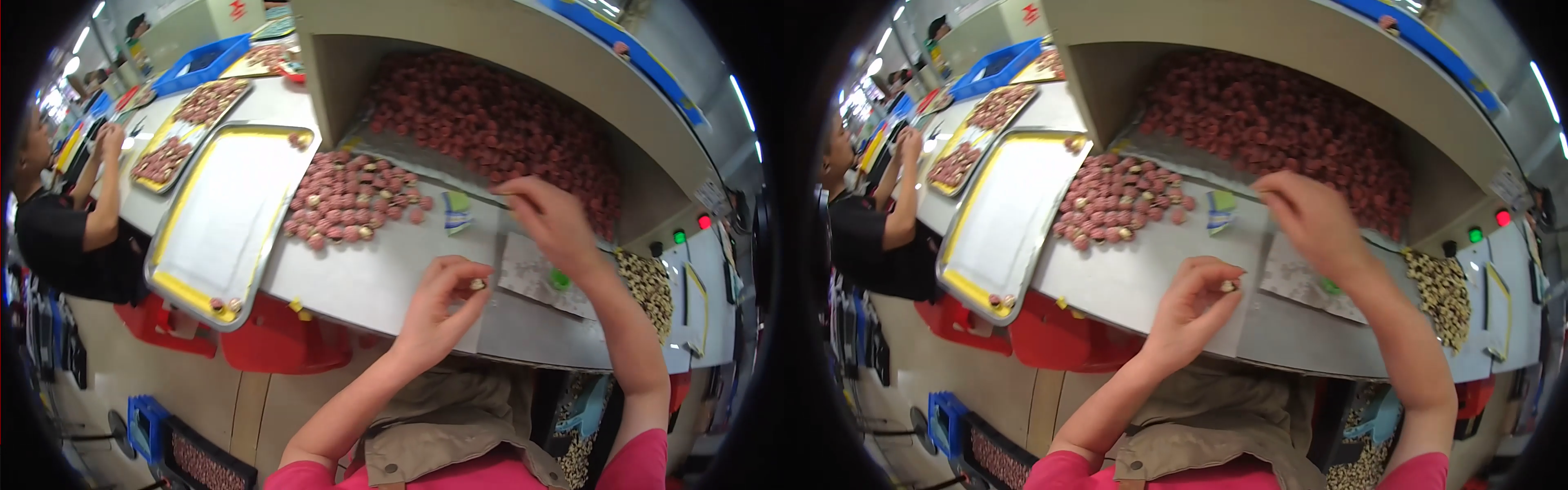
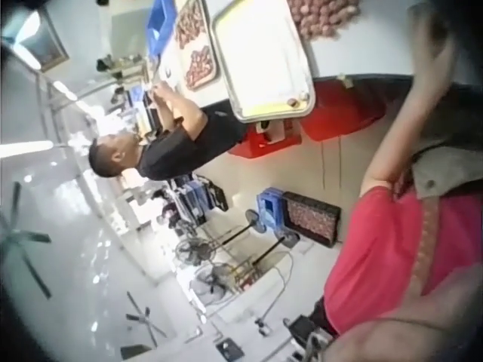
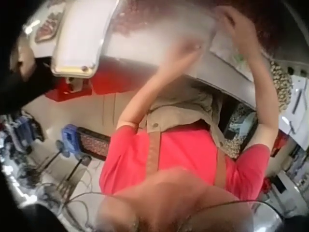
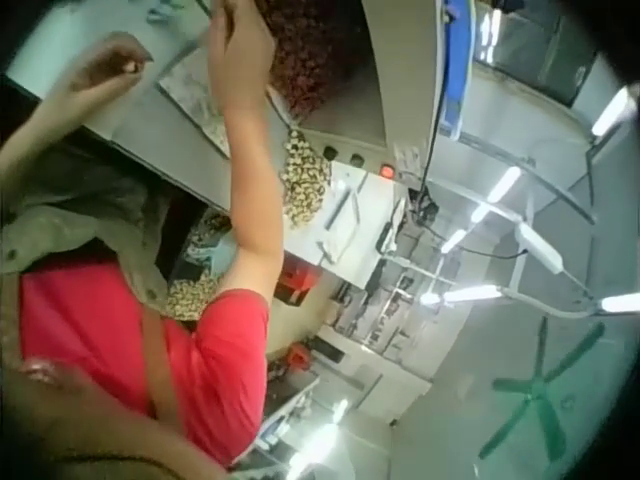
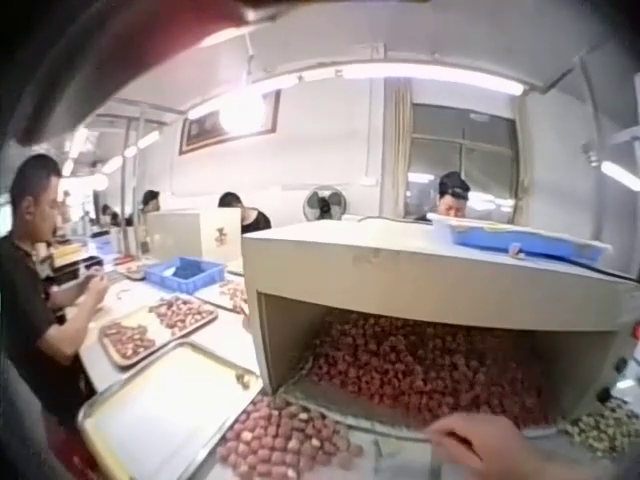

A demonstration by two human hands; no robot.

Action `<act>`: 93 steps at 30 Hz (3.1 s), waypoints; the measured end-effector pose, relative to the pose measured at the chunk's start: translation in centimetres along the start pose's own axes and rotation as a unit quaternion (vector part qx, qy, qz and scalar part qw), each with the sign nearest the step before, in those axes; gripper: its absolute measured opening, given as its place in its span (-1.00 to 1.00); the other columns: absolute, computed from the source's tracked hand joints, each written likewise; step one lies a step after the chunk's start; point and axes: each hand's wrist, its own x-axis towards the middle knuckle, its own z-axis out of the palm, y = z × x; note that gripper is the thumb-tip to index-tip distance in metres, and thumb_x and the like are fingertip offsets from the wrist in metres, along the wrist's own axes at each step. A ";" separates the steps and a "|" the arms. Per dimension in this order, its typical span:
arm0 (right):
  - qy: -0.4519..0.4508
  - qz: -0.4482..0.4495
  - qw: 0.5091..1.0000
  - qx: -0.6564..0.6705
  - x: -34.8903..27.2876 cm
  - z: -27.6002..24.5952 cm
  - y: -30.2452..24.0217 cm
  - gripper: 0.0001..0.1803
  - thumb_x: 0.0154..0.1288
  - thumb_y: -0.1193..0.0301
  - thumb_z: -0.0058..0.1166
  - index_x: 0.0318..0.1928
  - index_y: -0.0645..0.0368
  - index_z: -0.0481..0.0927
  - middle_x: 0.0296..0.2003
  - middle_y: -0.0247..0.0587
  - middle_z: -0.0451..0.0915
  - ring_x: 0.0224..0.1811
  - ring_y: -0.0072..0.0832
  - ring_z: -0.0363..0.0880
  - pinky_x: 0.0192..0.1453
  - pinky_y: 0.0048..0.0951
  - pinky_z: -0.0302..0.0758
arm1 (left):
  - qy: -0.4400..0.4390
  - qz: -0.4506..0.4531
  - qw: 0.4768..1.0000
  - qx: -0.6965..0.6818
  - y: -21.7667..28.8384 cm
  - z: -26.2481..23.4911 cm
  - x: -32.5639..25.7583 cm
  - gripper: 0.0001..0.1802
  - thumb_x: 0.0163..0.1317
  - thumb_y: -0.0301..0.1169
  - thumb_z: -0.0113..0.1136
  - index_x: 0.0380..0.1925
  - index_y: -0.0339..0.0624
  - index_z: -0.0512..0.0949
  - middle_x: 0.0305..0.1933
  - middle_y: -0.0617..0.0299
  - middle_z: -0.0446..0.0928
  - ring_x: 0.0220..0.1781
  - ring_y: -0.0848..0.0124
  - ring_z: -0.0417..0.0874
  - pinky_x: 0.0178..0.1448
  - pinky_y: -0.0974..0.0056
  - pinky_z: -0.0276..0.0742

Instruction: Assembling small plastic toy components at a factory workbench.

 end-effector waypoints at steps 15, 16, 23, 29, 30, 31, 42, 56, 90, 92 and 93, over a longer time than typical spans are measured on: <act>-0.008 -0.003 0.996 0.089 -15.7 3.4 -5.2 -0.84 0.03 0.55 0.21 -0.32 0.10 0.57 -0.70 -0.33 0.37 -0.70 -0.43 0.33 -0.56 -0.43 0.25 | 0.213 0.035 0.845 0.490 -2.1 -28.9 11.5 -0.78 0.19 -0.45 0.17 -0.17 -0.29 0.50 -0.28 0.22 0.54 -0.29 0.51 0.56 -0.20 0.45 0.47; -0.006 -0.010 0.997 0.080 -15.8 4.4 -4.8 -0.83 0.02 0.54 0.22 -0.32 0.09 0.57 -0.71 -0.34 0.36 -0.71 -0.44 0.32 -0.57 -0.43 0.25 | 0.211 0.030 0.841 0.497 -3.1 -29.5 12.5 -0.77 0.19 -0.44 0.18 -0.17 -0.29 0.50 -0.27 0.22 0.55 -0.29 0.50 0.56 -0.20 0.43 0.47; 0.118 0.029 0.990 0.078 -15.8 5.7 -3.6 -0.81 0.01 0.55 0.23 -0.31 0.07 0.58 -0.72 -0.35 0.34 -0.74 -0.43 0.30 -0.64 -0.43 0.21 | 0.147 -0.065 0.854 0.494 -5.1 -27.3 17.6 -0.73 0.18 -0.44 0.18 -0.12 -0.27 0.51 -0.21 0.18 0.57 -0.29 0.46 0.58 -0.16 0.40 0.48; 0.110 0.018 0.991 0.078 -16.2 4.9 -2.9 -0.78 0.01 0.57 0.22 -0.28 0.07 0.57 -0.72 -0.36 0.34 -0.75 -0.44 0.29 -0.65 -0.44 0.21 | 0.108 -0.029 0.889 0.445 -6.0 -27.0 17.6 -0.65 0.22 -0.50 0.09 0.04 -0.19 0.45 -0.11 0.14 0.55 -0.16 0.43 0.56 -0.04 0.42 0.45; 0.100 0.020 0.991 0.085 -16.3 4.8 -2.8 -0.80 0.02 0.56 0.21 -0.30 0.07 0.57 -0.68 -0.33 0.40 -0.72 -0.41 0.34 -0.62 -0.44 0.26 | 0.115 -0.011 0.894 0.432 -6.0 -26.9 17.3 -0.63 0.23 -0.51 0.07 0.06 -0.18 0.43 -0.09 0.13 0.54 -0.13 0.42 0.56 -0.02 0.42 0.44; 0.090 0.022 0.991 0.093 -16.3 4.7 -2.6 -0.82 0.02 0.55 0.20 -0.31 0.08 0.58 -0.64 -0.31 0.45 -0.68 -0.38 0.39 -0.59 -0.43 0.30 | 0.105 -0.012 0.894 0.434 -5.3 -27.1 16.9 -0.63 0.23 -0.51 0.07 0.06 -0.18 0.43 -0.09 0.13 0.54 -0.13 0.42 0.56 -0.02 0.42 0.44; 0.114 0.021 0.980 0.161 -18.2 3.2 -0.7 -0.78 0.01 0.54 0.23 -0.26 0.08 0.59 -0.67 -0.31 0.42 -0.66 -0.38 0.43 -0.59 -0.40 0.33 | -0.101 0.048 0.910 0.400 -0.9 -1.0 15.8 -0.72 0.20 -0.41 0.11 -0.08 -0.20 0.51 -0.27 0.06 0.54 -0.23 0.31 0.59 -0.18 0.25 0.53; 0.247 0.298 0.916 -0.102 -27.7 -14.8 10.7 -0.86 0.23 0.49 0.00 -0.21 0.21 0.56 -0.38 -0.24 0.49 -0.38 -0.45 0.45 -0.25 -0.47 0.41 | -0.093 0.284 0.809 0.506 -5.7 4.8 19.9 -0.78 0.25 -0.36 0.05 -0.12 -0.15 0.50 -0.19 -0.07 0.51 -0.18 0.01 0.54 -0.11 0.11 0.45; 0.141 0.285 0.940 -0.126 -23.8 -10.0 9.8 -0.81 0.17 0.57 0.04 -0.17 0.18 0.48 -0.23 -0.21 0.48 -0.30 -0.42 0.51 -0.19 -0.50 0.44 | -0.140 -0.330 0.808 -0.468 -1.3 12.9 0.9 -0.61 0.32 -0.40 0.05 0.14 -0.20 0.35 -0.04 0.35 0.46 -0.05 0.56 0.50 0.02 0.44 0.46; 0.154 0.284 0.939 -0.115 -23.7 -9.9 9.1 -0.80 0.16 0.57 0.03 -0.16 0.18 0.48 -0.23 -0.23 0.48 -0.29 -0.43 0.50 -0.19 -0.51 0.44 | -0.142 -0.336 0.795 -0.484 -1.3 12.5 0.4 -0.60 0.33 -0.39 0.03 0.15 -0.20 0.34 -0.04 0.36 0.46 -0.05 0.56 0.50 0.03 0.44 0.46; 0.149 0.302 0.937 -0.093 -23.5 -10.2 8.6 -0.79 0.16 0.57 0.03 -0.15 0.18 0.48 -0.25 -0.24 0.48 -0.29 -0.44 0.49 -0.18 -0.51 0.43 | -0.138 -0.338 0.783 -0.504 -1.5 12.6 0.4 -0.60 0.34 -0.38 0.02 0.16 -0.20 0.33 -0.04 0.36 0.46 -0.05 0.57 0.50 0.03 0.44 0.46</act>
